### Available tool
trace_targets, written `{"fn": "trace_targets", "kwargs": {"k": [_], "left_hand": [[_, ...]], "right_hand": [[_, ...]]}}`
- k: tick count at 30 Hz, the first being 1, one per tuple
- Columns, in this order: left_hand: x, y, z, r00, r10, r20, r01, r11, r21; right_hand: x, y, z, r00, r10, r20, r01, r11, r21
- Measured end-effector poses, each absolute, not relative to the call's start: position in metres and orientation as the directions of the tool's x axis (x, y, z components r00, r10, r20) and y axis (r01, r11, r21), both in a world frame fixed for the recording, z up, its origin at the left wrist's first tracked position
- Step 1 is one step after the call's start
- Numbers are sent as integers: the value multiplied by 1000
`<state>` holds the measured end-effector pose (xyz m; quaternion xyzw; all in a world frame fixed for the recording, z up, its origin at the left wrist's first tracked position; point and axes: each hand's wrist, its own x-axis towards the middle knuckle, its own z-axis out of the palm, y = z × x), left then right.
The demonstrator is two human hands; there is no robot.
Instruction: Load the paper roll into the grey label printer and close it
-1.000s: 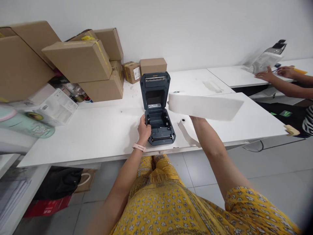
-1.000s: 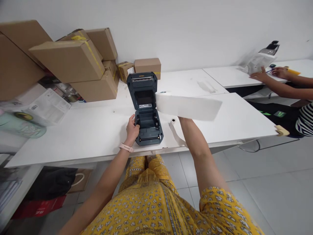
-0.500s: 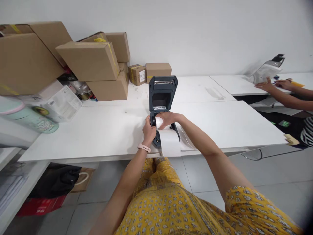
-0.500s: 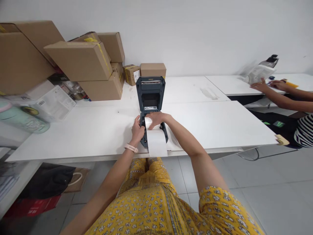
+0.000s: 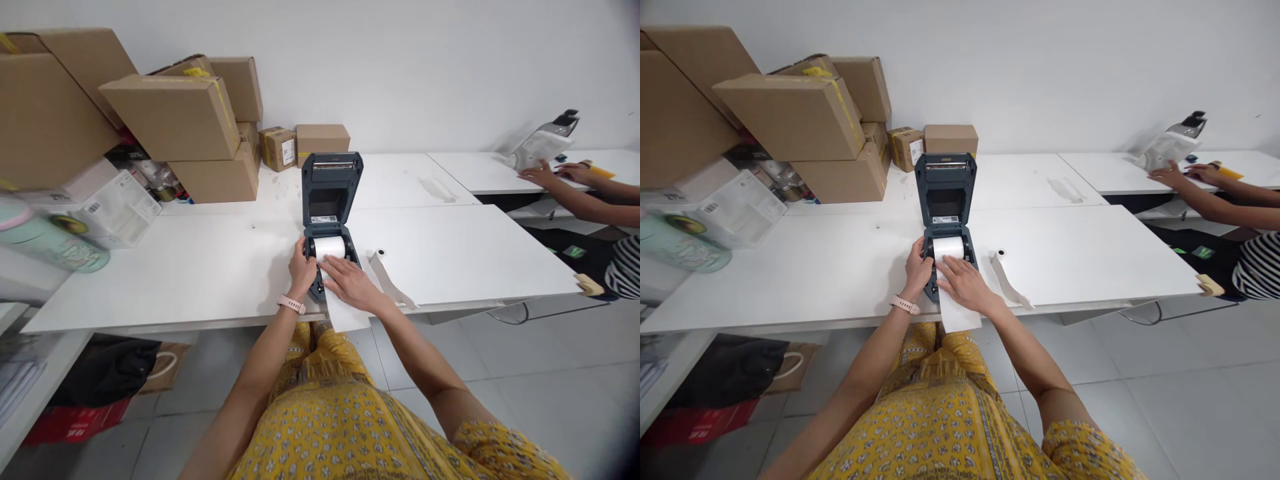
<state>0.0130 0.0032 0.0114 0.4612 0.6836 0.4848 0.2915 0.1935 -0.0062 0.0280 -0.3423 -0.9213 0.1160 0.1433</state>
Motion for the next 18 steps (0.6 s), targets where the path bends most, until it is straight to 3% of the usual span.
{"fn": "trace_targets", "kwargs": {"k": [3,5,8,10,14,18], "left_hand": [[12,4,11,-411,910,55,340,97,935],[12,5,10,-406,912,50,327,94,940],[11,5,10,-401,916,21,310,114,944],[11,5,12,-400,917,5,303,127,944],[11,4,15,-399,917,-4,287,129,949],[11,3,18,-397,918,-2,289,128,949]], "right_hand": [[208,-10,58,-785,596,169,467,748,-472],[215,11,91,-747,609,267,399,731,-553],[211,75,141,-435,656,617,436,753,-493],[200,126,165,-327,618,715,470,762,-445],[174,188,178,-363,667,651,494,730,-473],[171,154,162,-311,682,662,524,704,-480]]}}
